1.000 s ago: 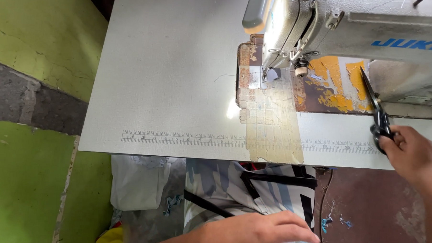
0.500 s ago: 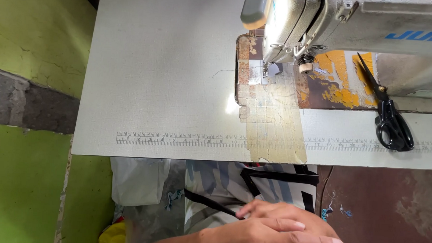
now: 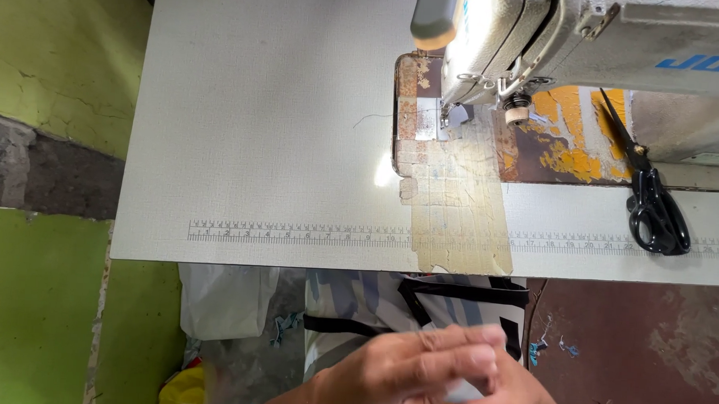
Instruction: Measuring and cutting black fabric strips to a specific length using a ruler on a sewing machine table and scissors.
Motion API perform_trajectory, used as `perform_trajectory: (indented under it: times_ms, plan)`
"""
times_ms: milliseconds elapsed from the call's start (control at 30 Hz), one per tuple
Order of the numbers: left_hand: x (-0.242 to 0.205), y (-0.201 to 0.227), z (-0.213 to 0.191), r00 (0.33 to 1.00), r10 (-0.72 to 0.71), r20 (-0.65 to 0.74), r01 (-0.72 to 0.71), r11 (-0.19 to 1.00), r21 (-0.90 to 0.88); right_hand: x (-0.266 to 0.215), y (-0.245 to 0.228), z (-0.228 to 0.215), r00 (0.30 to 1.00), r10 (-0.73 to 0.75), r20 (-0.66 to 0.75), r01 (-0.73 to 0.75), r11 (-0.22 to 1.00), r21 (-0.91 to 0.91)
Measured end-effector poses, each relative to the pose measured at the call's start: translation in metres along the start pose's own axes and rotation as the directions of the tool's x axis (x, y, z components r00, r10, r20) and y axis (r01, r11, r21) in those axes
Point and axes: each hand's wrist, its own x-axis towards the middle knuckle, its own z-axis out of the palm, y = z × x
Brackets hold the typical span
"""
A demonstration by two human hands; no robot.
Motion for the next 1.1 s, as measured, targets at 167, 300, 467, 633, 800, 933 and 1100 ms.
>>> perform_trajectory:
  times_ms: [167, 300, 467, 633, 800, 933, 1100]
  plan:
    - [-0.009, -0.014, 0.007, 0.978, 0.011, -0.208, 0.046, 0.962, 0.270, -0.011, 0.025, 0.010, 0.788, -0.379, -0.485, 0.072, 0.839, -0.539]
    - [-0.017, -0.003, 0.015, 0.785, -0.287, -0.548, 0.493, 0.826, 0.273, -0.006, 0.029, 0.013, 0.753, -0.429, -0.498, 0.114, 0.831, -0.545]
    - [-0.018, 0.003, 0.001, 0.620, -0.633, -0.463, 0.732, 0.679, 0.051, -0.010, 0.043, 0.005, 0.720, -0.286, -0.632, -0.009, 0.907, -0.421]
    - [-0.025, -0.012, -0.001, 0.666, -0.502, -0.552, 0.646, 0.757, 0.092, 0.004, 0.037, 0.007, 0.681, -0.157, -0.716, -0.109, 0.944, -0.311]
    - [-0.020, -0.002, -0.025, 0.579, -0.348, -0.737, 0.439, 0.895, -0.078, 0.007, 0.018, 0.004, 0.803, 0.035, -0.595, -0.169, 0.971, -0.170]
    - [-0.038, 0.005, -0.088, 0.519, -0.172, -0.837, 0.027, 0.982, -0.185, -0.009, -0.009, -0.002, 0.870, 0.134, -0.475, -0.294, 0.914, -0.280]
    - [-0.025, 0.049, -0.145, -0.032, -0.177, -0.984, -0.086, 0.981, -0.173, -0.042, -0.033, -0.021, 0.826, 0.257, -0.502, -0.456, 0.828, -0.327]
